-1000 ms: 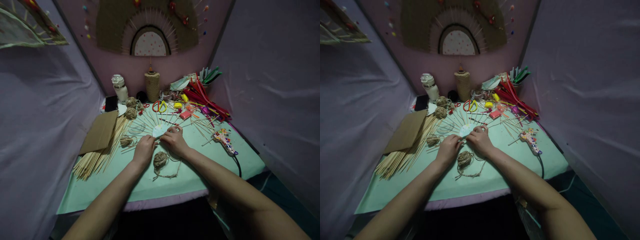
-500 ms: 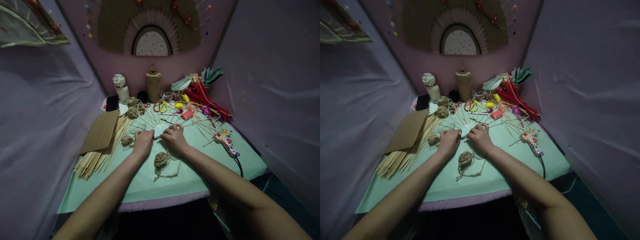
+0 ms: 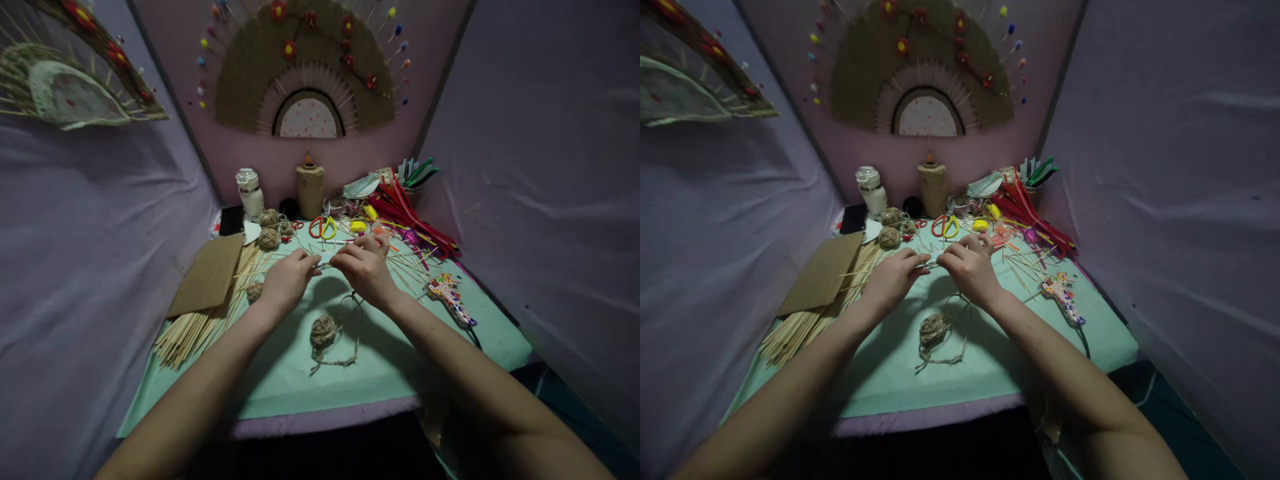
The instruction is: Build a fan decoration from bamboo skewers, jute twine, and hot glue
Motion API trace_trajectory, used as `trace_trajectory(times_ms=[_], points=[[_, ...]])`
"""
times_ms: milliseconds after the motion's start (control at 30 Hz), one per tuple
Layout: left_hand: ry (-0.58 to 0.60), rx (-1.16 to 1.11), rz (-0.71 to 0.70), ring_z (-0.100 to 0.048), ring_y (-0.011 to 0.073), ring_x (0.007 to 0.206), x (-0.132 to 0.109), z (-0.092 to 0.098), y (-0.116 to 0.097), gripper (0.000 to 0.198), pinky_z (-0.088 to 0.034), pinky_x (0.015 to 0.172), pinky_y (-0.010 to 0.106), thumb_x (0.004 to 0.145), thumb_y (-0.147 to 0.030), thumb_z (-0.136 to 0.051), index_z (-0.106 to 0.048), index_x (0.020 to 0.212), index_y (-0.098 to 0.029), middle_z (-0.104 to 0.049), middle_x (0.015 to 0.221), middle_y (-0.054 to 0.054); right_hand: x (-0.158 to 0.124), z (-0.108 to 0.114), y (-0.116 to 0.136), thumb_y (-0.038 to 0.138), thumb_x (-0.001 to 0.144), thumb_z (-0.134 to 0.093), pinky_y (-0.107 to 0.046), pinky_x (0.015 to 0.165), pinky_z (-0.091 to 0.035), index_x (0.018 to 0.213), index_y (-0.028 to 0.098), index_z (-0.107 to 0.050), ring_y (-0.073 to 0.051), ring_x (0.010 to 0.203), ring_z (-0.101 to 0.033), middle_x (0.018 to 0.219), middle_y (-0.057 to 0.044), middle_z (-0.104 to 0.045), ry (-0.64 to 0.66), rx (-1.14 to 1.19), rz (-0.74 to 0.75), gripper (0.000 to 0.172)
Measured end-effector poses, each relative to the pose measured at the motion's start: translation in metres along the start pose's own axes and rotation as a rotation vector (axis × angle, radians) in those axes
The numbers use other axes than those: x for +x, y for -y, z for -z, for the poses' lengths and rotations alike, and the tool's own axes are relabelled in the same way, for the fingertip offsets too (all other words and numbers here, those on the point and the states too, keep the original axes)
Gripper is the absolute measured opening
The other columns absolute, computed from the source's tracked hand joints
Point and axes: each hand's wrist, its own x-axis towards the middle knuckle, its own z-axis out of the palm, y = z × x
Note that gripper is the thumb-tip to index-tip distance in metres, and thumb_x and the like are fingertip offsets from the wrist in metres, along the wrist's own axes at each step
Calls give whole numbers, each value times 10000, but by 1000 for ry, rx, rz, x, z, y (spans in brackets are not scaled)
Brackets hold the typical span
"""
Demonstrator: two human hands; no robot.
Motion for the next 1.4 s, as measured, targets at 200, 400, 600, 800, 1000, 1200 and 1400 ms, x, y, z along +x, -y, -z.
trace_trajectory(times_ms=[200, 400, 600, 800, 1000, 1200, 1400], points=[[-15, 29, -5, -640, 203, 890, -3, 11, -11, 300, -416, 677, 279, 939, -355, -543, -647, 1214, -292, -672, 1060, 38, 2, 10, 5, 361, 977, -509, -430, 922, -202, 873, 267, -691, -206, 897, -489, 880, 6, -730, -3, -16, 39, 229], [-3, 40, -20, -646, 211, 909, -2, 21, -16, 325, -434, 707, 282, 934, -346, -555, -630, 1241, -272, -674, 1045, 51, 4, 16, 8, 353, 975, -510, -428, 923, -208, 849, 254, -681, -213, 906, -495, 858, -6, -722, -9, 15, 6, 234], [-1, 18, -40, -649, 223, 936, -6, 27, -23, 320, -468, 767, 299, 934, -372, -546, -654, 1193, -219, -673, 1068, 73, 1, 19, 12, 313, 948, -559, -432, 936, -200, 817, 249, -676, -210, 887, -505, 848, -1, -727, -62, 33, -28, 187], [-63, 2, -67, -657, 203, 877, -9, 27, -27, 283, -487, 754, 297, 920, -316, -530, -685, 1140, -225, -684, 990, 58, 0, 24, 15, 264, 924, -591, -430, 939, -191, 822, 245, -688, -201, 888, -515, 863, 3, -731, -33, 38, -54, 141], [-133, -63, -52, -667, 208, 859, -12, 23, -31, 285, -502, 776, 325, 897, -285, -524, -706, 1104, -212, -698, 984, 51, 0, 29, 18, 277, 896, -625, -415, 915, -196, 836, 242, -700, -211, 937, -513, 914, -2, -730, 13, 62, -77, 103], [-139, -75, -61, -668, 221, 871, -11, 24, -31, 290, -508, 778, 341, 898, -283, -522, -705, 1103, -193, -699, 978, 62, 3, 32, 18, 291, 911, -615, -418, 910, -184, 819, 241, -706, -207, 918, -517, 878, -4, -740, 4, 51, -52, 139], [-132, -57, -81, -662, 220, 862, -6, 37, -36, 276, -499, 753, 332, 901, -278, -517, -711, 1074, -186, -698, 974, 70, 15, 43, 20, 264, 884, -642, -406, 880, -198, 783, 230, -700, -203, 898, -514, 835, 2, -735, 24, 24, -80, 122]])
